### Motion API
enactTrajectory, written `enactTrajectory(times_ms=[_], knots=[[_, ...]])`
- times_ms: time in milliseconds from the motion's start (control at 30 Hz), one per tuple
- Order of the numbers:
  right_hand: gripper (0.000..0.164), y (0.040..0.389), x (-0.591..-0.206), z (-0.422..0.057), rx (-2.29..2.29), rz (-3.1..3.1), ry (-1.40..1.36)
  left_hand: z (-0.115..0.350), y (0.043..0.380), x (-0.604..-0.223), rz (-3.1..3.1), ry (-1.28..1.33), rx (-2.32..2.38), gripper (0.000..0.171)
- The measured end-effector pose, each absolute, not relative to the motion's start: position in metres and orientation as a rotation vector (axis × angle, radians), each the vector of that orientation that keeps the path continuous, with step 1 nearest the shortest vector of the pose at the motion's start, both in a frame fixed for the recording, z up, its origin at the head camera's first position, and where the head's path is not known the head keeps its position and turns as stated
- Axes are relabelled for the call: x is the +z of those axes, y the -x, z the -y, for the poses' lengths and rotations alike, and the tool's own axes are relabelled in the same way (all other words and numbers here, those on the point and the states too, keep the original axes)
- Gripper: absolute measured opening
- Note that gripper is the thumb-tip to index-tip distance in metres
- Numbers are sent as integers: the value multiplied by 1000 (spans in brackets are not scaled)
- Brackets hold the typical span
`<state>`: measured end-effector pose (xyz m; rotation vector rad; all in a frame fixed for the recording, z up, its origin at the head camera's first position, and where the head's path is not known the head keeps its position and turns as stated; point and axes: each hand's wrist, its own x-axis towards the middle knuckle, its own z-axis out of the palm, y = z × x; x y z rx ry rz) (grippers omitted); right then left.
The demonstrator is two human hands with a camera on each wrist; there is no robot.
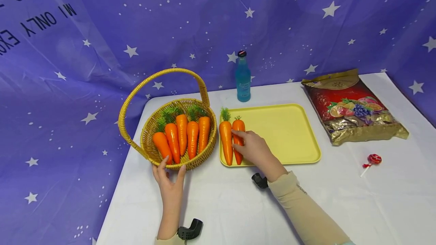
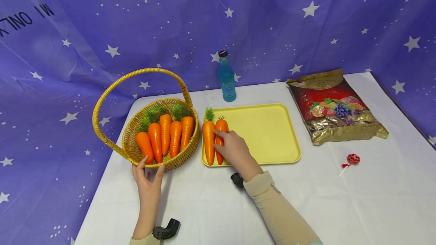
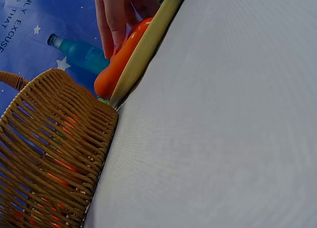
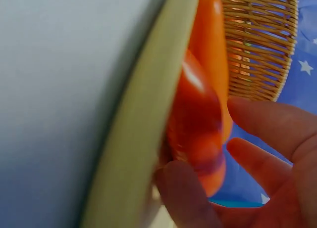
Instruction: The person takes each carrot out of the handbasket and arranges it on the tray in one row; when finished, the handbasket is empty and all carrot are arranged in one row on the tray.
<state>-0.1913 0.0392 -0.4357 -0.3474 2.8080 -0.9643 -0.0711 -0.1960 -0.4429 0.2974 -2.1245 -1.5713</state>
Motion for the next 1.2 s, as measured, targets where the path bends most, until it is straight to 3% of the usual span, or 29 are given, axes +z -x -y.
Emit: enactTrajectory(times_ms=[300, 533, 800, 1200], knots=[[48, 191, -403, -50, -1171, -2805, 379, 196, 71, -443, 2122, -299, -1580, 55], [46, 203, -371, -18, -1539, -2478, 492, 196, 71, -441, 2122, -294, -1585, 55], [49, 217, -367, 38, -1346, -2414, 683, 194, 70, -442, 2137, -310, -1575, 55], [55, 229, -379, 78, -1039, -2415, 649, 195, 70, -441, 2138, -295, -1545, 54]])
